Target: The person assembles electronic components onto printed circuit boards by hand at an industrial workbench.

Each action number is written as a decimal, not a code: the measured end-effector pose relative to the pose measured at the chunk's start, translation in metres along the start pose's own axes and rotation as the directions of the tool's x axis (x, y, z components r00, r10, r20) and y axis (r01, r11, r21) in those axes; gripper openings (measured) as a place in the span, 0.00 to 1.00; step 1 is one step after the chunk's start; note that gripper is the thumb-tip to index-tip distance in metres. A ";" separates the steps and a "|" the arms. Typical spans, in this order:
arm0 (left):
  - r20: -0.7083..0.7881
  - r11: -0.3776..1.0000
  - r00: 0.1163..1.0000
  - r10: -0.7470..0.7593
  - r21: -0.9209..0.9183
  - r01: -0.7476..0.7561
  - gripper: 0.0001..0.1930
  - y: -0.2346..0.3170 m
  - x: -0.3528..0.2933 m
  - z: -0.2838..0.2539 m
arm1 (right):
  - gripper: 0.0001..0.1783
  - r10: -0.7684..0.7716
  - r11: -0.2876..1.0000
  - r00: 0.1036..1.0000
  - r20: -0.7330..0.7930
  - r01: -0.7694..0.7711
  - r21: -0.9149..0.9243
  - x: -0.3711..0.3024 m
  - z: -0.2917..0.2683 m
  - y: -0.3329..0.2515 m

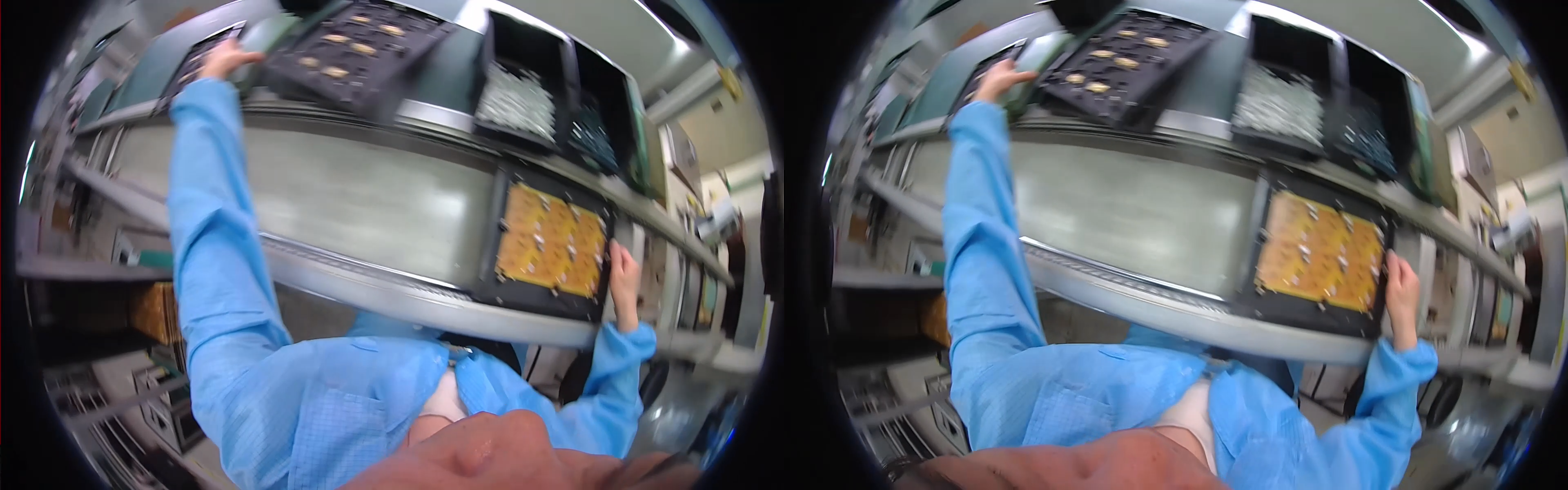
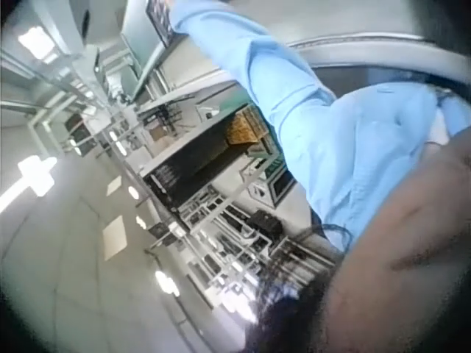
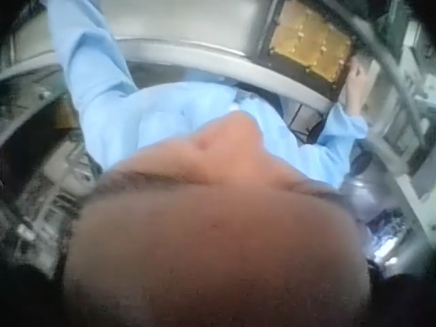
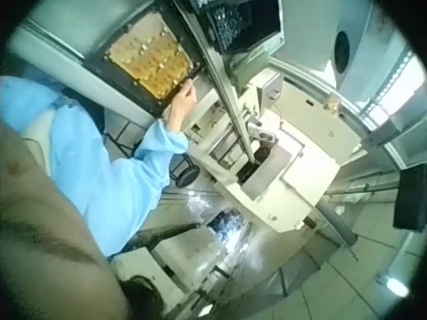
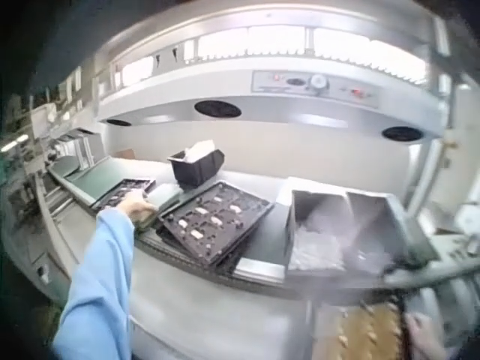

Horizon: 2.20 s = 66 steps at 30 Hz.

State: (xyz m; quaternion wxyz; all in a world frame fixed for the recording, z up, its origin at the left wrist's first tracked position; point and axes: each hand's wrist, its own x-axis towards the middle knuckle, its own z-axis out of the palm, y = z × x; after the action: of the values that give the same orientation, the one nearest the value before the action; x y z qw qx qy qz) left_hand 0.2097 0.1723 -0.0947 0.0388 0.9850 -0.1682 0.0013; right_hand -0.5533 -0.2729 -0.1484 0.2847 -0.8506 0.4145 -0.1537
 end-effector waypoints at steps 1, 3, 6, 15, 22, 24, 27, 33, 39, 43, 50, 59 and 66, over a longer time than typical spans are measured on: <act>-0.066 1.000 0.998 0.002 -0.006 -0.003 0.49 -0.013 0.001 0.002 | 0.21 0.012 0.999 0.999 0.041 -0.014 0.043 0.002 0.005 -0.005; -0.139 0.996 0.990 -0.013 0.085 0.025 0.51 -0.013 -0.001 -0.012 | 0.20 -0.017 0.996 1.000 0.009 0.016 0.092 -0.001 0.021 -0.013; -0.294 0.989 0.956 -0.016 0.133 0.057 0.50 -0.048 -0.012 -0.037 | 0.20 -0.026 0.982 0.998 0.052 0.016 0.189 -0.004 0.034 -0.047; -0.567 0.805 0.692 0.447 -0.082 -0.587 0.39 0.050 -0.168 -0.117 | 0.21 -0.055 0.952 0.975 0.213 -0.014 0.307 -0.014 0.051 -0.085; -0.330 0.372 0.495 0.804 -0.371 -0.851 0.40 0.215 -0.301 -0.073 | 0.22 -0.098 0.845 0.956 0.276 -0.067 0.531 -0.005 0.075 -0.063; -0.221 0.343 0.458 0.861 -0.412 -0.844 0.40 0.244 -0.323 -0.051 | 0.23 -0.093 0.813 0.947 0.309 -0.107 0.572 0.001 0.077 -0.056; -0.160 0.257 0.380 0.911 -0.501 -0.827 0.41 0.270 -0.337 -0.015 | 0.23 -0.086 0.750 0.946 0.314 -0.146 0.645 0.004 0.082 -0.059; -0.021 0.298 0.352 0.936 -0.484 -0.822 0.43 0.291 -0.340 0.009 | 0.24 -0.080 0.782 0.951 0.298 -0.126 0.611 0.000 0.080 -0.071; 0.012 0.316 0.359 0.933 -0.503 -0.805 0.43 0.298 -0.342 0.014 | 0.24 -0.095 0.823 0.963 0.251 -0.065 0.564 -0.002 0.080 -0.074; 0.016 0.318 0.362 0.932 -0.517 -0.795 0.43 0.302 -0.342 0.015 | 0.24 -0.102 0.822 0.965 0.243 -0.056 0.566 -0.002 0.079 -0.075; -0.009 0.297 0.342 0.940 -0.475 -0.829 0.43 0.303 -0.340 0.022 | 0.25 -0.100 0.848 0.969 0.228 -0.036 0.528 -0.002 0.077 -0.078; -0.026 0.295 0.348 0.937 -0.474 -0.830 0.45 0.301 -0.344 0.019 | 0.23 -0.183 0.890 0.978 0.102 0.120 0.439 -0.010 0.071 -0.080; -0.047 0.304 0.367 0.929 -0.469 -0.829 0.44 0.306 -0.349 0.015 | 0.22 -0.170 0.885 0.980 0.106 0.105 0.453 -0.009 0.069 -0.080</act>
State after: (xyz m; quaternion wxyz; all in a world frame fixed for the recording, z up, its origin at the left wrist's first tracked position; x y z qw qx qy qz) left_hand -0.2211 -0.0013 -0.0921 0.2201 0.6861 -0.6814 -0.1288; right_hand -0.4747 -0.2015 -0.1540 0.4890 -0.7988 0.2855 -0.2031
